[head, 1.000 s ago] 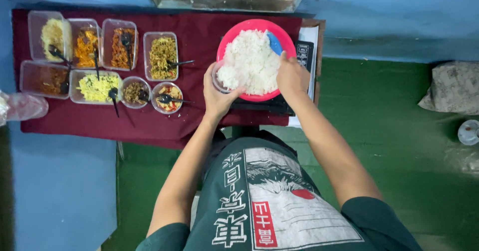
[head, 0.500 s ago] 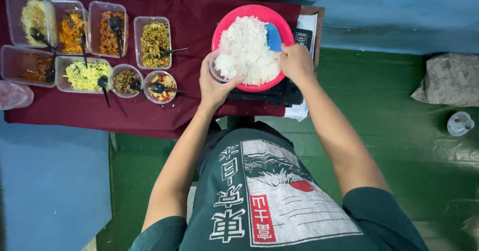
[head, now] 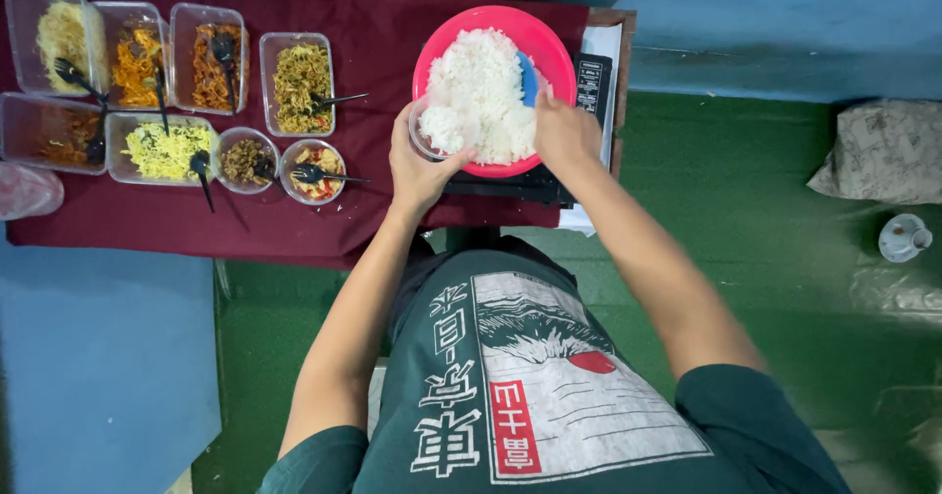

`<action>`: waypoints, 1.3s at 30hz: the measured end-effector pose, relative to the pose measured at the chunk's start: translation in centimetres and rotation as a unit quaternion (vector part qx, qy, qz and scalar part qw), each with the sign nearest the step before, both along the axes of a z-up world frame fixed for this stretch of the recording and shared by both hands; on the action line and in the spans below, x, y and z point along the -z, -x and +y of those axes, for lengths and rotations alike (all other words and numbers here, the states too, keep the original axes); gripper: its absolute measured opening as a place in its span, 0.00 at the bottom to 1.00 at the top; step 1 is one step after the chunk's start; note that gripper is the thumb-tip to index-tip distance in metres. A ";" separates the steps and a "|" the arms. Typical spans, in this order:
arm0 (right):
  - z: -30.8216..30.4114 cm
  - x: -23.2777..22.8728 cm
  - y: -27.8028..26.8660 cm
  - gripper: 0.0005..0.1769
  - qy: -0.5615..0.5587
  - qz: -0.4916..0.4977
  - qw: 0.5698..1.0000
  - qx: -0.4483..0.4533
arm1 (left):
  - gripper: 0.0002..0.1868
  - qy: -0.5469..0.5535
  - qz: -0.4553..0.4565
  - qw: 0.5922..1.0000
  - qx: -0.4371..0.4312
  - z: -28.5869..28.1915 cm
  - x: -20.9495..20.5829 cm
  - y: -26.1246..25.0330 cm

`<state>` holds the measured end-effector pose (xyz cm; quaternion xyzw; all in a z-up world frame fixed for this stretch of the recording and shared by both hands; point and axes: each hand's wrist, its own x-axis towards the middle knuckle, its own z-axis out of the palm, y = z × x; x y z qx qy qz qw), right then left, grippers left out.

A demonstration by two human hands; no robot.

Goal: Packing items into boxes and portioning rice into containers

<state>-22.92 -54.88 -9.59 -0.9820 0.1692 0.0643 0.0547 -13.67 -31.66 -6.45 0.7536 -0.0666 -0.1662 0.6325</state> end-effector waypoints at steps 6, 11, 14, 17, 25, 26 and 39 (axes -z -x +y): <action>-3.9 3.8 -0.8 0.14 -0.224 -0.024 0.962 0.153 | 0.56 0.020 -0.017 1.000 -0.002 0.0 0.8 -0.1; -3.2 3.9 -0.9 0.13 -0.301 -0.058 0.928 0.210 | 0.57 0.022 -0.018 1.000 0.002 0.0 0.2 -0.1; -2.5 3.5 -0.5 0.14 -0.251 -0.061 0.954 0.149 | 0.57 0.029 -0.014 0.999 0.007 0.2 0.5 -0.1; -1.7 2.9 0.1 0.14 -0.246 -0.106 0.955 0.127 | 0.57 0.027 -0.015 0.999 0.015 0.2 0.7 -0.1; 1.0 -2.2 2.8 0.14 -0.326 -0.198 0.903 0.197 | 0.57 0.018 -0.027 0.999 0.017 0.7 0.6 -0.4; 1.9 -5.2 3.2 0.15 -0.311 -0.216 0.907 0.182 | 0.57 0.004 -0.030 0.999 0.022 0.8 0.5 -0.4; 4.1 -6.0 4.3 0.18 0.062 -0.404 0.902 -0.141 | 0.58 0.117 0.022 0.992 0.049 0.1 0.5 0.2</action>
